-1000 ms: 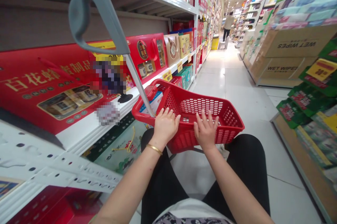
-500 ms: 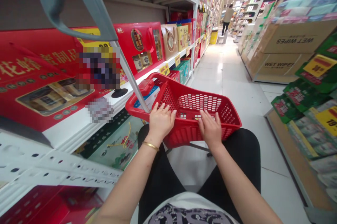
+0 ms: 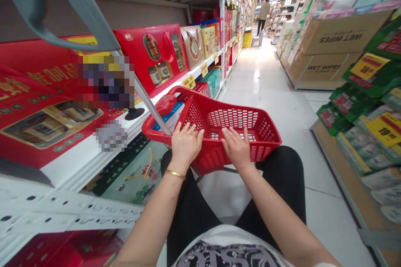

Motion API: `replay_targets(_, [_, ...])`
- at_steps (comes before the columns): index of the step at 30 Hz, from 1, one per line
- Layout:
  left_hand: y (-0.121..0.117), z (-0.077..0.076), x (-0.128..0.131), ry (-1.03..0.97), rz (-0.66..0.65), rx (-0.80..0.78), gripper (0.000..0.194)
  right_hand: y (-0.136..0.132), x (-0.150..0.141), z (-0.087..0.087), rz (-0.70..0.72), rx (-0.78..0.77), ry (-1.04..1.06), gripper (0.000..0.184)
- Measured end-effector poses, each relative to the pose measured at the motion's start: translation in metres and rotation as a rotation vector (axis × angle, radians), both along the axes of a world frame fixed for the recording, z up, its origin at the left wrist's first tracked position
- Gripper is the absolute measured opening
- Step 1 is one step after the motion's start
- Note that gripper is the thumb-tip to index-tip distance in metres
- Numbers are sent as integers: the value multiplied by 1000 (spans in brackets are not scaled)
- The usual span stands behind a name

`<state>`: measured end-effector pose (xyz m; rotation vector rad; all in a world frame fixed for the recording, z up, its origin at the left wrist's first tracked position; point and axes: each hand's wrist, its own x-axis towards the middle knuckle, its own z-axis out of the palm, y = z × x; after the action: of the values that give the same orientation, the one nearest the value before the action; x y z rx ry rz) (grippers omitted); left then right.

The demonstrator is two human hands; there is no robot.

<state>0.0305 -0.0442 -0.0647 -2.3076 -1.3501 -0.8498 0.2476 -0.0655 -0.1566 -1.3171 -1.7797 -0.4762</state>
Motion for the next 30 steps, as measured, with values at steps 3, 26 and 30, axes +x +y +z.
replay_targets(3, [0, -2, 1, -4, 15, 1, 44, -11, 53, -12, -178, -2, 61, 37])
replay_targets(26, [-5, 5, 5, -13, 47, 34, 42, -13, 82, -16, -445, 11, 360, 37])
replay_targets(30, [-5, 5, 7, -8, 69, 43, 45, -7, 23, -5, -190, -16, 198, 30])
